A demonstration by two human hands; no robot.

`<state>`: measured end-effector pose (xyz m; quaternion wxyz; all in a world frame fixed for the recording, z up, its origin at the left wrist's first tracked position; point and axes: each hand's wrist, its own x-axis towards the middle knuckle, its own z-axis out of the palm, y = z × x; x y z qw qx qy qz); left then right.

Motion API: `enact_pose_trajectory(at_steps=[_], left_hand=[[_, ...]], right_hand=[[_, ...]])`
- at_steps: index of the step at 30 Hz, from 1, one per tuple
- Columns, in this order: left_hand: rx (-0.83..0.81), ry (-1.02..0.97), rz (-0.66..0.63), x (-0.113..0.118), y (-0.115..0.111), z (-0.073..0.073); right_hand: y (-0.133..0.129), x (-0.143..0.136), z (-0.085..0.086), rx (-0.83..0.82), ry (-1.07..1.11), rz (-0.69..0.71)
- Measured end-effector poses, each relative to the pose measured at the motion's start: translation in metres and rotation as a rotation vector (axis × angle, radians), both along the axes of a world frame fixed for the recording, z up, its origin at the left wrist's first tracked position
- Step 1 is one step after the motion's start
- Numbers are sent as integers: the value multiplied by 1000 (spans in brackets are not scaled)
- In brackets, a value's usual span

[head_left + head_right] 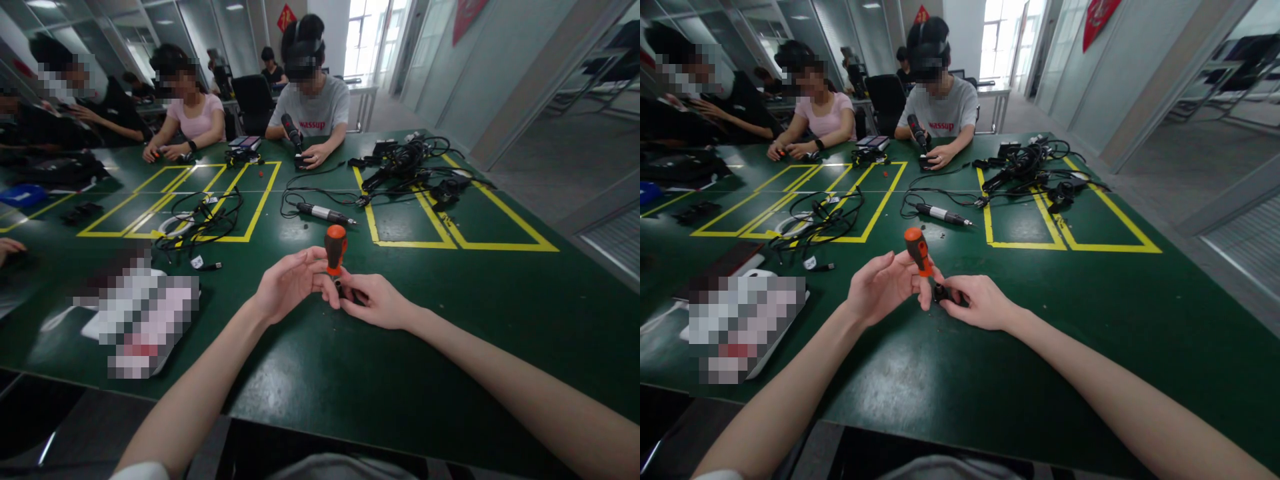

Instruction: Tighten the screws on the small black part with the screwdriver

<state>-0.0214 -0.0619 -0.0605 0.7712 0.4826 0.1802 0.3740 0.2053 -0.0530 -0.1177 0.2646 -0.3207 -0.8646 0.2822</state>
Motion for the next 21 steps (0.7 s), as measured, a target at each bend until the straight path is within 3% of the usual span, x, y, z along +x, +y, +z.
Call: enact_pose_trajectory(at_steps=[21], left_hand=[[-3,19,15,1,-1,2]], right_hand=[[1,-1,0,13,7,-1]])
